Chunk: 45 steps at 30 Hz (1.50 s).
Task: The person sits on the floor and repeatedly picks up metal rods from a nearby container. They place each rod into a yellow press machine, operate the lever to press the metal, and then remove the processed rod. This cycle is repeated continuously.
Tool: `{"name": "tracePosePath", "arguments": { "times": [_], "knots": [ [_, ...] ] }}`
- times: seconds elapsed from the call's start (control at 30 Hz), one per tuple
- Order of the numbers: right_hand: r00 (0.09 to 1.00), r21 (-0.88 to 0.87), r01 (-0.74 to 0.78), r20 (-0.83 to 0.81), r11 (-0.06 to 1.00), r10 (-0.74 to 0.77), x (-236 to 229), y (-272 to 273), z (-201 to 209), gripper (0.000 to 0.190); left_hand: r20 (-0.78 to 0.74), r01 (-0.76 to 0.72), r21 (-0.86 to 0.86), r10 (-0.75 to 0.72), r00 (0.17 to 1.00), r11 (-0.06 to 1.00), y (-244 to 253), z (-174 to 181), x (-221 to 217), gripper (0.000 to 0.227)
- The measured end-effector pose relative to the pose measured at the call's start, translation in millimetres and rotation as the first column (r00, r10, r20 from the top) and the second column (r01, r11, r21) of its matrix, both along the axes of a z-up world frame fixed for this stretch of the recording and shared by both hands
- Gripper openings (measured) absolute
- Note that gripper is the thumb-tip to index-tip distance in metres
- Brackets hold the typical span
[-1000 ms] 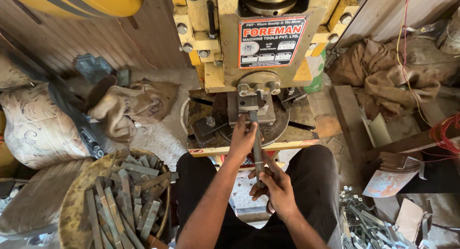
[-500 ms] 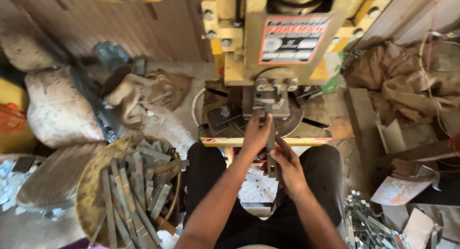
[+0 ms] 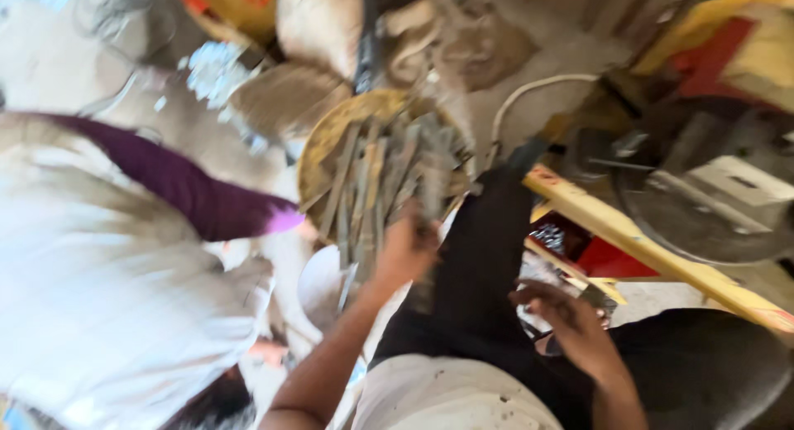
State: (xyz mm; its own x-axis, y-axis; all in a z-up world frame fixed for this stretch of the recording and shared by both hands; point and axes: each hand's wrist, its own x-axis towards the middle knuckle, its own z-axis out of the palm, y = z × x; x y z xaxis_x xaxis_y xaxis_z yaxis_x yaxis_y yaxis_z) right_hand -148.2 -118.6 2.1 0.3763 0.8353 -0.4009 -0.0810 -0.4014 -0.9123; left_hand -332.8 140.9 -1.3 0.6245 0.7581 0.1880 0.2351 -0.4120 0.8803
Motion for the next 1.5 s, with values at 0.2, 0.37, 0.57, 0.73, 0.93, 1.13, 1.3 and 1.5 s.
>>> {"name": "tracePosePath", "arguments": {
  "times": [0.2,0.37,0.57,0.73,0.93,1.13,1.3,1.5],
  "knots": [
    [0.992,0.210,0.122,-0.063,0.970,-0.111,8.7,33.4,-18.4,0.038,-0.370,-0.627,-0.195,0.536,0.759,0.754,89.3,-46.2,-199.3,0.053],
    [0.991,0.214,0.125,-0.073,0.969,-0.111,8.7,32.3,-25.4,0.035,-0.593,-0.540,0.282,0.586,0.552,0.793,83.0,-95.3,-260.0,0.056],
    [0.975,0.197,0.223,-0.072,0.955,-0.212,8.1,21.6,-19.2,0.034,-0.423,-0.428,0.284,0.513,0.747,0.858,85.0,-64.6,-152.3,0.031],
    [0.964,0.228,0.268,-0.061,0.936,-0.260,7.7,9.2,-8.6,0.033,-0.551,-0.285,0.492,0.548,0.630,0.823,133.3,-71.0,-96.8,0.032],
    [0.936,0.201,0.352,-0.095,0.914,-0.339,9.3,-3.3,-7.8,0.033,-0.543,-0.263,0.495,0.531,0.650,0.828,170.9,-97.4,-107.6,0.042],
    [0.947,0.236,0.320,-0.069,0.917,-0.313,10.0,-2.9,-19.6,0.032,0.119,-0.233,-0.559,0.355,0.927,0.796,143.9,-49.5,-101.0,0.031],
    [0.963,0.224,0.269,-0.092,0.937,-0.254,11.9,0.2,-22.4,0.034,0.439,0.140,-0.749,0.327,0.837,0.647,58.7,20.1,-19.9,0.035],
    [0.920,0.279,0.384,-0.043,0.880,-0.388,19.1,-10.9,-7.9,0.041,0.638,0.619,-0.748,0.002,0.770,0.241,-35.1,18.3,109.3,0.053]
  ]
}}
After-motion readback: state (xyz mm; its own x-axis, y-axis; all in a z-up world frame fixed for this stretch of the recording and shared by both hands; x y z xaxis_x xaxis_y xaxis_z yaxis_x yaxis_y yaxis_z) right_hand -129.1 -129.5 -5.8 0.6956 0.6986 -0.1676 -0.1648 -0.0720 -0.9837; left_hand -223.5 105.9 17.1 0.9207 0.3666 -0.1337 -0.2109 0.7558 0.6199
